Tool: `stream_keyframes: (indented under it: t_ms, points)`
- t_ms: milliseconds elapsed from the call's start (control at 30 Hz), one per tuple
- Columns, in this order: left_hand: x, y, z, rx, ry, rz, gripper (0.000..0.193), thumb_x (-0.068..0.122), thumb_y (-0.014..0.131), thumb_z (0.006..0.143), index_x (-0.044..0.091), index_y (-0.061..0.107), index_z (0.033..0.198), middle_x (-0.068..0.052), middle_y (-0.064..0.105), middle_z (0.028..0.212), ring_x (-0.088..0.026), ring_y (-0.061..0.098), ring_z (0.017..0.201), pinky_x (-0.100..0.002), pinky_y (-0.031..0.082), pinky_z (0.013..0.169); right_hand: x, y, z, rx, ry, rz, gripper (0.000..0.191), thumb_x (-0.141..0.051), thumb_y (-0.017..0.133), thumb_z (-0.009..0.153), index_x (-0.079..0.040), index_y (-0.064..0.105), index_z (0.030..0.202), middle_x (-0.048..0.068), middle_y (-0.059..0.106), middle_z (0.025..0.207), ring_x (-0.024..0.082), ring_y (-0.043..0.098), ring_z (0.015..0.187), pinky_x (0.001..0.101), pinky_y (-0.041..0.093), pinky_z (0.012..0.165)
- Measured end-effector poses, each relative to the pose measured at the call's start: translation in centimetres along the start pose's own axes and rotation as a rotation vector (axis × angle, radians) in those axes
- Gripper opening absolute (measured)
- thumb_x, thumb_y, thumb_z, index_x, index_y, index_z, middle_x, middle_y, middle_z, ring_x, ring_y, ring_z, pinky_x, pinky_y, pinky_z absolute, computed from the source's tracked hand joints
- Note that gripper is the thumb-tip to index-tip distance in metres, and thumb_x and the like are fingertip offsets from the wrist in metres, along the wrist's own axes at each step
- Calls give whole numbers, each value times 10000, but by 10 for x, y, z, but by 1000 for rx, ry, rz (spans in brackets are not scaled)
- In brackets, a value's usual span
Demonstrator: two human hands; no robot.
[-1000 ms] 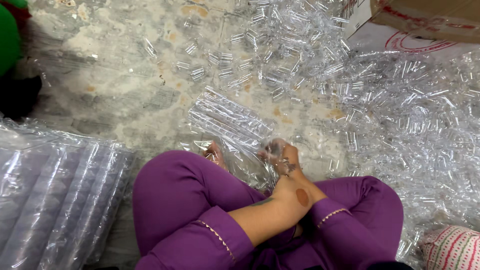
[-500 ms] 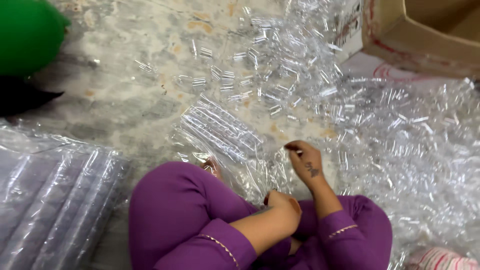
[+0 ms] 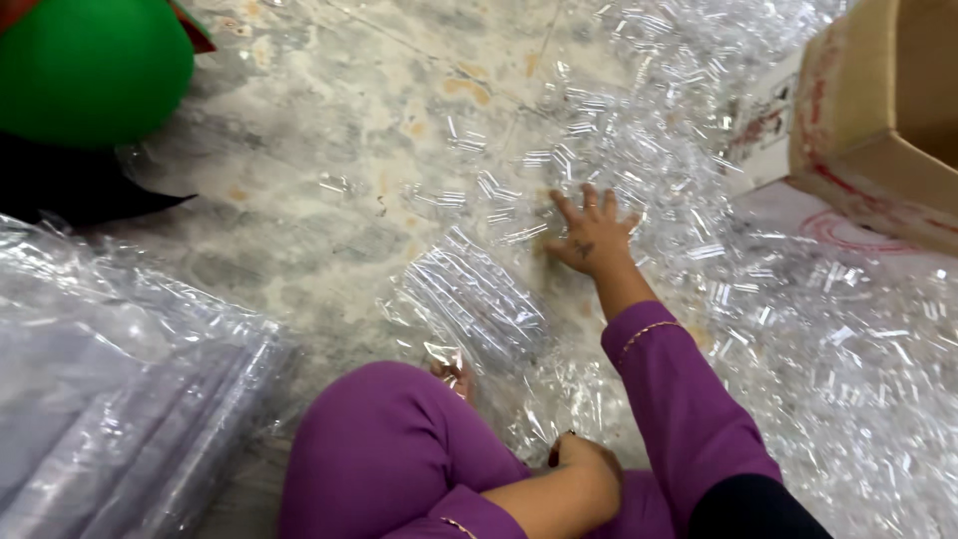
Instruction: The person sits on the floor among scattered clear plastic tubes, picks up tubes by hand, counts them into small groups, and wraps each counted group together with a strip of clear plastic film, setting finished bundles aside.
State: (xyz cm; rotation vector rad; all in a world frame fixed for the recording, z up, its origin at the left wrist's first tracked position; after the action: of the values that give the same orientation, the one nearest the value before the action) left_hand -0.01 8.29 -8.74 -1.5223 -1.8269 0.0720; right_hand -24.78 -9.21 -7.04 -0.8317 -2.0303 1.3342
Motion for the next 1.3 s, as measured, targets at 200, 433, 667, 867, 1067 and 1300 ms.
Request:
stream_keyframes:
  t_ms: [200,433,667,867,1067,1300]
  points:
    - [2,-3,2,-5,9,-14,316,124,688,944,54,759,1244,-112,719,1308,-364,704,1116,-546,568,838,60,47,-26,5,159,85,725,-580,614,848,-354,423,1509,15,257,1672,417,170,1543,820,150,1102]
    - [1,-1,-2,30,-41,2,337,118,695,946,77,732,1279,-66,706,1330,-304,720,1134,-516,606,844,109,94,-128,100,135,85,651,-635,573,902,-307,477,1456,55,241,1689,349,226,1530,754,139,1160]
    - [5,-6,-26,134,58,149,340,200,650,938,107,736,1254,-66,706,1311,-267,700,1153,-426,578,881,149,81,-226,115,107,-57,963,-549,775,693,-262,371,1518,121,270,1632,409,254,1454,624,348,1043]
    - [9,-20,-43,185,103,207,299,244,734,859,79,773,1106,-140,720,1169,-308,702,1088,-422,577,890,152,103,-246,-188,325,155,845,-447,859,731,-326,439,1455,20,433,1511,346,347,1420,615,428,1059]
    - [-15,-69,-37,504,232,-402,480,467,744,832,92,742,1131,-155,771,1038,-299,749,932,-400,580,834,179,117,-234,-199,355,296,637,-207,836,739,-272,584,1320,55,505,1437,389,408,1365,525,487,1047]
    - [-19,-83,-24,621,248,-968,953,360,871,767,143,262,1466,-173,580,1325,-297,707,972,-414,584,747,157,83,-258,52,101,1562,453,-168,673,874,-56,558,1297,111,629,1292,238,621,1213,480,552,963]
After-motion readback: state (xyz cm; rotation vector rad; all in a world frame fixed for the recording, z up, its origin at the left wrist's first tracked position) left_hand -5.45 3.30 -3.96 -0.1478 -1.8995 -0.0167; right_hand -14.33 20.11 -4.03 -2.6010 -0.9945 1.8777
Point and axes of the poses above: each hand's wrist, its own z-axis towards the middle knuckle, its own y-axis out of the palm, x = y × z, the point moved 5 cm from there along z, towards the middle knuckle
